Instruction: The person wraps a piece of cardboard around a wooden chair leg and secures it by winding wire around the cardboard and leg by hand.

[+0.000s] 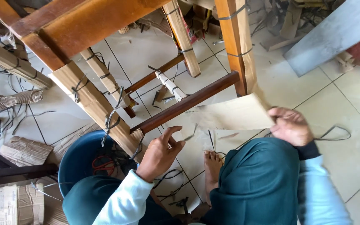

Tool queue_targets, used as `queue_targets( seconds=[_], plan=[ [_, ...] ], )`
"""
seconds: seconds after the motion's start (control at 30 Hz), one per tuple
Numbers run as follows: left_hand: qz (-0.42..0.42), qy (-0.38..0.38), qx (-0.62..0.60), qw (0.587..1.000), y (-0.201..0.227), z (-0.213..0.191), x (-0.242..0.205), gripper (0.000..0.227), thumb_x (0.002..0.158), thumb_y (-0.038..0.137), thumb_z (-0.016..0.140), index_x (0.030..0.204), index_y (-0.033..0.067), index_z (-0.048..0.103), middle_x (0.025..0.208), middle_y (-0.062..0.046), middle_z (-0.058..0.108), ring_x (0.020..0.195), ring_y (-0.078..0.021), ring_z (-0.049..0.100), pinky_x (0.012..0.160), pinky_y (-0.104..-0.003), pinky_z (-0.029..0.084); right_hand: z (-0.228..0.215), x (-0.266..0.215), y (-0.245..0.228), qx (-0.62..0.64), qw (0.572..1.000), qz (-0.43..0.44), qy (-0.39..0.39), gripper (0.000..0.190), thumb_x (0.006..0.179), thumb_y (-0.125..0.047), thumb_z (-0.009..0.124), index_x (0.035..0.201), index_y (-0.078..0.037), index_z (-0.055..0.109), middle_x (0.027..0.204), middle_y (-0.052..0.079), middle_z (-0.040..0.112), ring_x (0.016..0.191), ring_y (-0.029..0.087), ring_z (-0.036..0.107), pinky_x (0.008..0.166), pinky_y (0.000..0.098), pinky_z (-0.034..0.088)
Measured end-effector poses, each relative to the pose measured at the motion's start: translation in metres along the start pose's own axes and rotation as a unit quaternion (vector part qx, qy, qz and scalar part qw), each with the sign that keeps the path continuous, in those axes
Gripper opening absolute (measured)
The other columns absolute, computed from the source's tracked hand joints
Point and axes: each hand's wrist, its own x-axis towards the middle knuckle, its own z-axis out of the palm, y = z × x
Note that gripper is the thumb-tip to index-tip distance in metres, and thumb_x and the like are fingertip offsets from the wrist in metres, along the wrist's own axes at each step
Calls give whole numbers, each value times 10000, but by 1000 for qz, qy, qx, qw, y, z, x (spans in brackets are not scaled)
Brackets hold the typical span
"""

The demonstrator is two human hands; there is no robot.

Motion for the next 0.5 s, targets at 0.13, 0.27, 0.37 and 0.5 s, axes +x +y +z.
queue_targets(
  seconds=[0.13,0.27,0.37,0.5],
  plan=[
    [-77,-11,49,996,-5,7,4,604,927,444,641,1418,119,508,985,-133,791,881,-355,751,765,-460,570,57,15,-39,37,997,-64,-27,332,883,65,676,1207,47,748,1238,229,738,1009,379,747,876,502,607],
    [-170,2,-28,985,4,2,8,814,838,589,621,1480,115,460,1210,-127,708,1087,-324,688,908,-425,522,96,33,-54,66,987,-102,-100,388,883,49,666,1266,79,724,1254,294,710,1117,437,710,1029,589,543],
    [-228,8,-167,959,5,3,9,1058,723,653,652,1565,92,342,1473,-164,586,1354,-346,577,1081,-446,473,124,40,-60,66,984,-126,-106,390,901,35,669,1285,48,736,1181,261,750,1072,401,748,964,550,608],
    [-245,9,-337,909,13,3,6,1132,627,605,702,1585,124,340,1551,-128,543,1427,-307,518,1128,-516,423,109,35,-59,96,984,-152,-16,432,923,49,590,1320,3,753,1290,279,697,1145,401,722,995,589,595]
  ],
)
